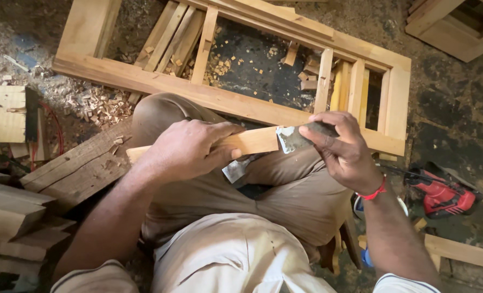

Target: The person applies white glue to the ends of small wooden slats using a metal putty knife. They repeatedly scoop glue from a container and spread it onto the wood pieces, then place the slats into a wooden frame structure.

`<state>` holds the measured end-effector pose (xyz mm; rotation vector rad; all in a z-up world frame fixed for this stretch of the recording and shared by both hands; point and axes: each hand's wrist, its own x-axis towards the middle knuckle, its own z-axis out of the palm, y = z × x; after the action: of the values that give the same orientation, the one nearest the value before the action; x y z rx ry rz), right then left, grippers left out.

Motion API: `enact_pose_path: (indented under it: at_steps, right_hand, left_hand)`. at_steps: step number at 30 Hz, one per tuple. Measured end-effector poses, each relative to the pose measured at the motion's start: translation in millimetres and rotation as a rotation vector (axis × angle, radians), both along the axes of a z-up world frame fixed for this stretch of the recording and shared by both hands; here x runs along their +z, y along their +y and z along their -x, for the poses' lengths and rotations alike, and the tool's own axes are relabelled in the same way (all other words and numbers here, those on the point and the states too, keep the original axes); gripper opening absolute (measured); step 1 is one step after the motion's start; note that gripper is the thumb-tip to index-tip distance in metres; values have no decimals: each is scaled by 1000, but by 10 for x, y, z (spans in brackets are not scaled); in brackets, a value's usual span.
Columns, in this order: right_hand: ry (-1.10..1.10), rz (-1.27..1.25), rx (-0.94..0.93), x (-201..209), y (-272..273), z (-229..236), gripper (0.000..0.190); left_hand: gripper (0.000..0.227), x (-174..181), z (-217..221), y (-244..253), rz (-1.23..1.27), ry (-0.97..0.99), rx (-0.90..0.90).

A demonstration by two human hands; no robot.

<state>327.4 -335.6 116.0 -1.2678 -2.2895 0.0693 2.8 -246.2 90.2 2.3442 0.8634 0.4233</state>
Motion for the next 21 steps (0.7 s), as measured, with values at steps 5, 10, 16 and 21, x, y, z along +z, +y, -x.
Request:
enact_pose_path:
  at_steps: [5, 10, 16, 21]
  right_hand:
    - [-127, -103, 5, 71, 57, -4, 57]
    - [-421, -259, -70, 221, 5, -76, 63]
    - [-258, -269, -269, 268, -165, 54, 45]
    - [171, -221, -325, 35, -373, 507, 41]
  left_hand:
    - [53, 9, -1, 8, 18, 70, 2]
    - [53, 42, 1, -18, -17, 4, 30]
    - [43, -37, -99, -99, -121, -221, 211]
    - [38, -129, -269, -219, -253, -373, 297]
